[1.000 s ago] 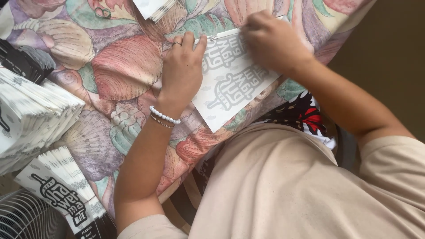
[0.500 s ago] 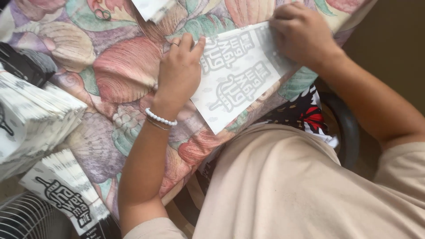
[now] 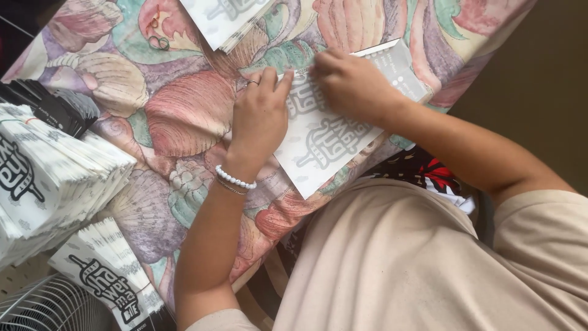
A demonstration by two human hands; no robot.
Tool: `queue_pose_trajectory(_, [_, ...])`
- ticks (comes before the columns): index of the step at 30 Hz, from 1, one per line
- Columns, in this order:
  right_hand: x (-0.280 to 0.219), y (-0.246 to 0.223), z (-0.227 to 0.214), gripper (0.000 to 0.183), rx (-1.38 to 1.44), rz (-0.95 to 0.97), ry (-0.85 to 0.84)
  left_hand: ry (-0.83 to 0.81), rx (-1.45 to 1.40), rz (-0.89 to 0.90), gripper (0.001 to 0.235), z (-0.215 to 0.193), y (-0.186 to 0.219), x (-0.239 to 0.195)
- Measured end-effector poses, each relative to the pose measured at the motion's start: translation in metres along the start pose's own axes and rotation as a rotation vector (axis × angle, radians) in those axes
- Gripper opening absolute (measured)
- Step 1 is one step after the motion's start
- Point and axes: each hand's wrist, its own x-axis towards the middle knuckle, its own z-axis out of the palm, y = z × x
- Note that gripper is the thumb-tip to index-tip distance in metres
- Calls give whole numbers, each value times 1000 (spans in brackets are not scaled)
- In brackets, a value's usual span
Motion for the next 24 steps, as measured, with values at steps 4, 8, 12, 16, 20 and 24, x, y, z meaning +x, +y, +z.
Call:
queue_pose_trajectory(4, [-52, 45, -24, 18, -21, 37, 60, 38, -32, -13, 47, -3, -2, 1])
queue_pose_trajectory(8, [-74, 66, -36, 20, -226, 24, 238, 54, -141, -97, 45, -7, -7, 3])
queue_pose_trajectory(12, [-58, 46, -22, 19, -295, 178, 119, 6, -41, -100, 44, 6, -2, 3])
queue_pose_trajectory(16, [-15, 1, -11, 22, -149, 74, 55, 72, 57, -43, 46, 3, 1, 2])
queue_pose_trajectory(20, [14, -23, 7, 22, -114, -56, -26, 116, -58, -63, 35, 3, -2, 2])
queue_pose_trajectory(24, [7, -17, 2, 24, 78, 12, -13, 126, -44, -68, 32, 2, 0, 2])
